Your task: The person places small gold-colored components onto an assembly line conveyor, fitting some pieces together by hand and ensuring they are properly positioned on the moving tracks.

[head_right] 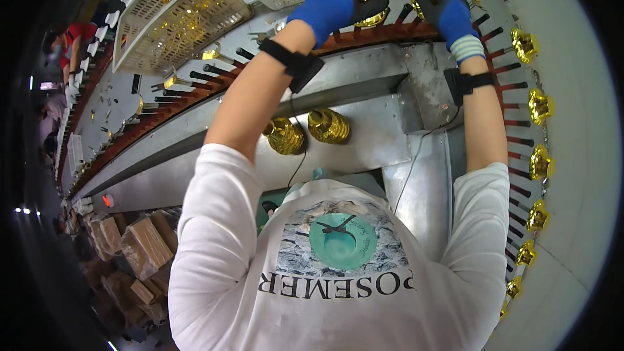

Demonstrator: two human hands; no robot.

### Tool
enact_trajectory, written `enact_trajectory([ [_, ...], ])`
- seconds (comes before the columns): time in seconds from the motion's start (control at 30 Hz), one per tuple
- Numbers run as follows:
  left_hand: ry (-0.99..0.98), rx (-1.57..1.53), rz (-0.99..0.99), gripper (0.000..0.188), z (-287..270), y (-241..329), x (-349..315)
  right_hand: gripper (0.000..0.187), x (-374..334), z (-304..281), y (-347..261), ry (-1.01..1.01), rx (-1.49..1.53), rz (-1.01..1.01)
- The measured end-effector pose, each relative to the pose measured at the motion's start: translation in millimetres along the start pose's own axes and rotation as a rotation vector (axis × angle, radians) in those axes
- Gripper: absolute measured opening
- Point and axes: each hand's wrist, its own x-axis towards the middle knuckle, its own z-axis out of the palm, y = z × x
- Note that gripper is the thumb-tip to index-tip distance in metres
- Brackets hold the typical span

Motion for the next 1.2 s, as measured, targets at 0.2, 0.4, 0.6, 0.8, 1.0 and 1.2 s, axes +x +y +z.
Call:
enact_trajectory([
  [0.2,0.286,-0.148,0.077,0.057,-63,26,-107,0.047,-75,-51,-88,0.011,0.303,-0.157],
  [0.4,-0.145,-0.038,-0.396,0.049,-30,-82,-277,0.054,-173,41,-166,-0.576,0.559,-0.214],
  [0.6,-0.146,0.000,-0.472,0.053,15,-101,-331,0.041,-190,132,-235,-0.589,0.315,-0.359],
  [0.8,-0.137,0.122,-0.474,0.052,49,-98,-380,0.059,-231,192,-246,-0.772,0.043,-0.293],
  [1.0,-0.009,-0.156,-0.599,0.073,33,-113,-422,0.098,-251,180,-240,-0.432,0.372,-0.130],
  [1.2,0.309,-0.648,-0.859,0.088,68,-110,-475,0.118,-302,197,-179,-0.690,0.516,0.308],
])
